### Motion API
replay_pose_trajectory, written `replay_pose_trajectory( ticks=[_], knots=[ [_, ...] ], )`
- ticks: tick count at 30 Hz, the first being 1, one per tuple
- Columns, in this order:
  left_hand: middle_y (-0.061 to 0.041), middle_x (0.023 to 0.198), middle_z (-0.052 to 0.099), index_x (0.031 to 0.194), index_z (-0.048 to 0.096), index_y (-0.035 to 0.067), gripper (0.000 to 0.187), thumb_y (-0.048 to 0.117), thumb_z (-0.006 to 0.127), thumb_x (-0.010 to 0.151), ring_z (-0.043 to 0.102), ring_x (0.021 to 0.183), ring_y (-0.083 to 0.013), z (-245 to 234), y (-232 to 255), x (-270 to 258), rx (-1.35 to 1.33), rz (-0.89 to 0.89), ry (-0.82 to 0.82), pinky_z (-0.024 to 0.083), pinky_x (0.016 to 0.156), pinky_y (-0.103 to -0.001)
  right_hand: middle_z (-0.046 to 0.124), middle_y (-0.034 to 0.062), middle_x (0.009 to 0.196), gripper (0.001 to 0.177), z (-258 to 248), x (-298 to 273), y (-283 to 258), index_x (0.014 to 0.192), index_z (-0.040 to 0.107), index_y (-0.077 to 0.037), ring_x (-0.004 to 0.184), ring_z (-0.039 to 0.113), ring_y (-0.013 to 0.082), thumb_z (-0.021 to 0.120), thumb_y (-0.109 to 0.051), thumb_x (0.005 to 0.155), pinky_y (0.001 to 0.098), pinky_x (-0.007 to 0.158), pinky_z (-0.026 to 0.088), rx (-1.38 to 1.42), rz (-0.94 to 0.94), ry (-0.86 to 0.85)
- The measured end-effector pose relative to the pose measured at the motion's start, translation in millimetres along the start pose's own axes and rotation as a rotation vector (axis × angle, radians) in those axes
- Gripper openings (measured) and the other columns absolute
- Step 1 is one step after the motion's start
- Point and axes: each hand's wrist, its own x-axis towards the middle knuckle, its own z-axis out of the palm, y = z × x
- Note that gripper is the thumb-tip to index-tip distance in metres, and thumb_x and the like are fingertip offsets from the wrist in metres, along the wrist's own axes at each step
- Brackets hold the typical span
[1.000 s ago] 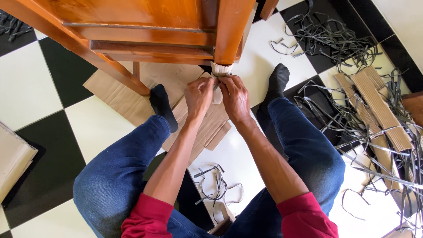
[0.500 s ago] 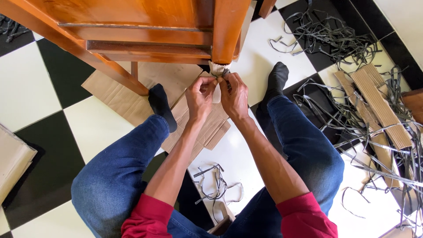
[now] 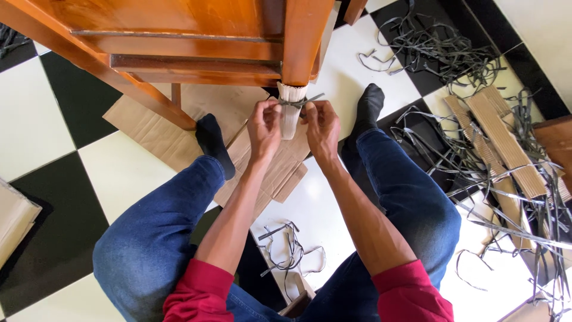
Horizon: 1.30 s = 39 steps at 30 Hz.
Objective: Wrapping a wooden chair leg with cardboard and securing it with plastic ties
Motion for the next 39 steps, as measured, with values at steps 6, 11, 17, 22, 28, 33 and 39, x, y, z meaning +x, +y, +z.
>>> replay_pose_trajectory(
  ticks=[6,11,17,22,28,33,39],
  knots=[
    [-0.017,0.086,0.070,0.102,0.062,0.007,0.028,0.034,0.065,0.101,0.073,0.079,-0.0324,-21,-55,-48,0.122,-0.201,-0.012,0.057,0.070,-0.045,0.071,0.0237,0.093,0.035,-13,-48,70,0.102,0.063,-0.001,0.087,0.068,0.0356,0.054,-0.035,0.104,0.0422,0.072,0.051,-0.118,0.338,-0.014],
    [-0.027,0.083,0.069,0.095,0.065,0.000,0.025,0.021,0.056,0.102,0.071,0.081,-0.0471,-79,-198,-182,0.585,-0.288,-0.175,0.057,0.070,-0.055,0.077,0.0113,0.087,0.040,-8,-150,264,0.099,0.069,-0.013,0.102,0.073,0.0361,0.050,-0.048,0.095,0.0491,0.099,0.051,-0.608,0.668,-0.285],
    [-0.011,0.112,0.074,0.118,0.068,0.017,0.050,0.049,0.061,0.080,0.074,0.106,-0.0326,-81,-233,-294,0.766,-0.693,-0.737,0.060,0.092,-0.045,0.075,0.0225,0.101,0.030,15,-223,182,0.110,0.069,-0.003,0.075,0.077,0.0312,0.069,-0.025,0.090,0.0348,0.052,0.066,-0.181,0.686,-0.314],
    [-0.011,0.111,0.074,0.117,0.069,0.017,0.050,0.048,0.058,0.081,0.075,0.103,-0.0322,-72,-175,-296,0.816,-0.614,-0.710,0.061,0.086,-0.045,0.078,-0.0009,0.096,0.022,1,-245,116,0.100,0.072,-0.024,0.098,0.075,0.0250,0.058,-0.039,0.093,0.0450,0.091,0.055,-0.411,0.524,-0.379],
    [-0.012,0.109,0.075,0.117,0.070,0.016,0.050,0.047,0.054,0.082,0.076,0.099,-0.0317,-59,-150,-269,0.869,-0.545,-0.638,0.062,0.079,-0.045,0.078,-0.0002,0.089,0.023,10,-255,113,0.093,0.071,-0.024,0.103,0.072,0.0339,0.056,-0.041,0.091,0.0503,0.093,0.055,-0.448,0.527,-0.406],
    [-0.013,0.108,0.075,0.117,0.071,0.015,0.051,0.046,0.050,0.083,0.077,0.096,-0.0313,-73,-169,-301,0.945,-0.559,-0.632,0.063,0.073,-0.045,0.078,0.0074,0.094,0.022,4,-270,127,0.096,0.074,-0.021,0.104,0.072,0.0390,0.058,-0.035,0.091,0.0507,0.094,0.054,-0.377,0.531,-0.377],
    [-0.011,0.111,0.067,0.122,0.063,0.017,0.057,0.050,0.056,0.076,0.077,0.085,-0.0331,-71,-301,-354,1.007,-0.678,-0.600,0.062,0.062,-0.051,0.077,0.0092,0.097,0.026,-5,-234,175,0.101,0.077,-0.021,0.103,0.071,0.0390,0.052,-0.029,0.095,0.0511,0.095,0.053,-0.341,0.615,-0.070]
  ],
)
